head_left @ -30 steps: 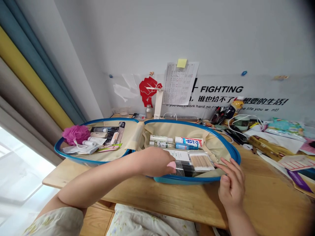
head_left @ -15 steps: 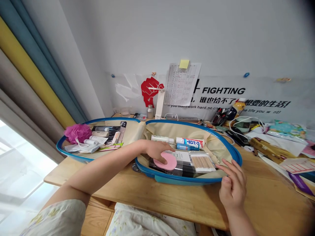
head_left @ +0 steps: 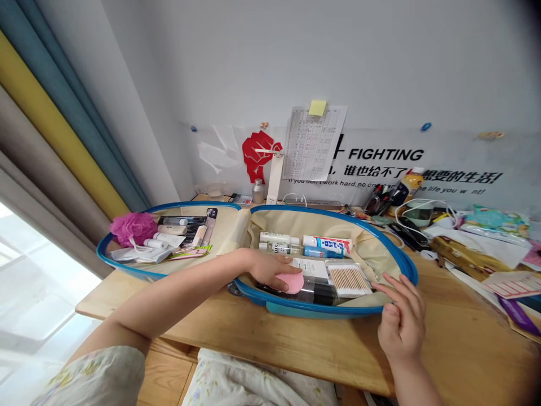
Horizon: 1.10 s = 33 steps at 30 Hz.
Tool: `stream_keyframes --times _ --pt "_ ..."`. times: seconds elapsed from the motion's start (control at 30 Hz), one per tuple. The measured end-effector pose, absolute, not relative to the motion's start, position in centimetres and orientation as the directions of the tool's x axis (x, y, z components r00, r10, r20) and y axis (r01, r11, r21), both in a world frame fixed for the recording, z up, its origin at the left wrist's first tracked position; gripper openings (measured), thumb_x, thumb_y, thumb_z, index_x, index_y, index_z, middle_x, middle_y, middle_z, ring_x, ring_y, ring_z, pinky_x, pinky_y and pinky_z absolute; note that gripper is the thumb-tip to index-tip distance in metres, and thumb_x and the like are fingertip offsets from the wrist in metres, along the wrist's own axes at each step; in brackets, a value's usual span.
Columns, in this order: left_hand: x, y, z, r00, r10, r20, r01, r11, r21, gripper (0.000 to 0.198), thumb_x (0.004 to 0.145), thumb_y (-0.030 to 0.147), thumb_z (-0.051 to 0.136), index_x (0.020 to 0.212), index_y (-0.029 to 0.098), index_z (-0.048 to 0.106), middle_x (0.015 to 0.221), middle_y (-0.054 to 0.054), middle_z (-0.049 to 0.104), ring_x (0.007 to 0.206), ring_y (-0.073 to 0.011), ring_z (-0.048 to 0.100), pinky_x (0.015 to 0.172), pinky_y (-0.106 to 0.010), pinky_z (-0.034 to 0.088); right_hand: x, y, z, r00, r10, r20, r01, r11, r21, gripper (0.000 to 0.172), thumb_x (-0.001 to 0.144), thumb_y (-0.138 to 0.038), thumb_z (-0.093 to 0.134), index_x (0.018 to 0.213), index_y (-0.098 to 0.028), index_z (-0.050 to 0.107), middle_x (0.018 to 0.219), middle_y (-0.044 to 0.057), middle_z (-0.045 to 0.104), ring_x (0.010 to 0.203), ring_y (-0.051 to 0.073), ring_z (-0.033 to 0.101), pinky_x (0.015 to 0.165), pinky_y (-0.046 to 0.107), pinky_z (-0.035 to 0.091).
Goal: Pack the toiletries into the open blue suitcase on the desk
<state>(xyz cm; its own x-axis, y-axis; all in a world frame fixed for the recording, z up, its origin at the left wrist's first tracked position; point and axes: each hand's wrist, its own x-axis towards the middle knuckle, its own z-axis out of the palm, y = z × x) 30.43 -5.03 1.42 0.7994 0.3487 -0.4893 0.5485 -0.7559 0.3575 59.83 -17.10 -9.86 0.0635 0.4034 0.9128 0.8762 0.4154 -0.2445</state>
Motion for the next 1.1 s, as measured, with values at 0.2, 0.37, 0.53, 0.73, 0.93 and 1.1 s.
stream_keyframes --times 0.2,0.37,0.53,0.73,0.93,1.1 --pt "30.9 -6.7 2.1 0.744 0.433 -0.509 0.617 -0.737 0.275 0.076 0.093 0.049 0.049 0.158 0.023 0.020 0.166 -0.015 0.010 0.153 -0.0347 0.012 0.119 -0.053 0.023 59.8 -17.1 -9.8 0.075 0.413 0.908 0.875 0.409 -0.259 0.038 0.098 -0.036 0.037 0.103 -0.017 0.070 0.113 0.015 0.069 0.128 0.033 0.054 0.104 0.055 0.043" --pt "31.1 -7.6 2.1 0.720 0.481 -0.499 0.657 -0.705 0.267 0.077 0.092 0.052 0.049 0.158 0.025 0.020 0.165 -0.013 0.016 0.151 -0.0377 0.020 0.116 -0.054 0.030 59.9 -16.9 -9.7 0.048 0.384 0.922 0.875 0.430 -0.225 0.038 0.099 -0.034 0.037 0.102 -0.016 0.069 0.113 0.016 0.069 0.128 0.033 0.054 0.105 0.055 0.042" --pt "31.0 -7.6 2.0 0.724 0.519 -0.455 0.659 -0.714 0.235 0.076 0.093 0.057 0.047 0.158 0.025 0.024 0.163 -0.012 0.025 0.149 -0.0352 0.027 0.118 -0.050 0.029 59.8 -16.9 -9.7 0.034 0.381 0.924 0.873 0.439 -0.213 0.037 0.099 -0.034 0.036 0.102 -0.015 0.069 0.113 0.017 0.068 0.129 0.034 0.053 0.105 0.057 0.041" --pt "27.4 -7.8 4.8 0.753 0.625 -0.205 0.658 -0.721 0.218 0.059 0.099 0.045 0.037 0.154 0.024 0.034 0.160 -0.009 0.036 0.147 -0.0252 0.034 0.118 -0.037 0.029 59.8 -17.1 -9.7 0.037 0.391 0.919 0.884 0.417 -0.213 0.037 0.099 -0.033 0.035 0.103 -0.014 0.068 0.115 0.018 0.068 0.128 0.034 0.053 0.105 0.057 0.041" --pt "17.8 -6.6 6.3 0.404 0.894 -0.193 0.913 -0.409 0.017 0.043 0.093 0.029 0.035 0.126 0.025 0.061 0.130 -0.006 0.065 0.116 -0.0248 0.061 0.101 -0.037 0.045 59.9 -17.1 -9.6 0.032 0.399 0.917 0.890 0.405 -0.207 0.038 0.099 -0.034 0.035 0.102 -0.016 0.068 0.112 0.017 0.068 0.127 0.035 0.054 0.104 0.056 0.043" --pt "11.8 -5.6 3.2 0.213 0.926 -0.312 0.943 -0.278 -0.183 0.040 0.075 0.020 0.054 0.111 0.027 0.069 0.120 -0.008 0.069 0.113 -0.0288 0.064 0.096 -0.040 0.048 59.9 -17.1 -9.5 0.037 0.409 0.912 0.897 0.388 -0.210 0.039 0.099 -0.037 0.035 0.101 -0.017 0.068 0.110 0.016 0.069 0.126 0.034 0.055 0.103 0.057 0.043"
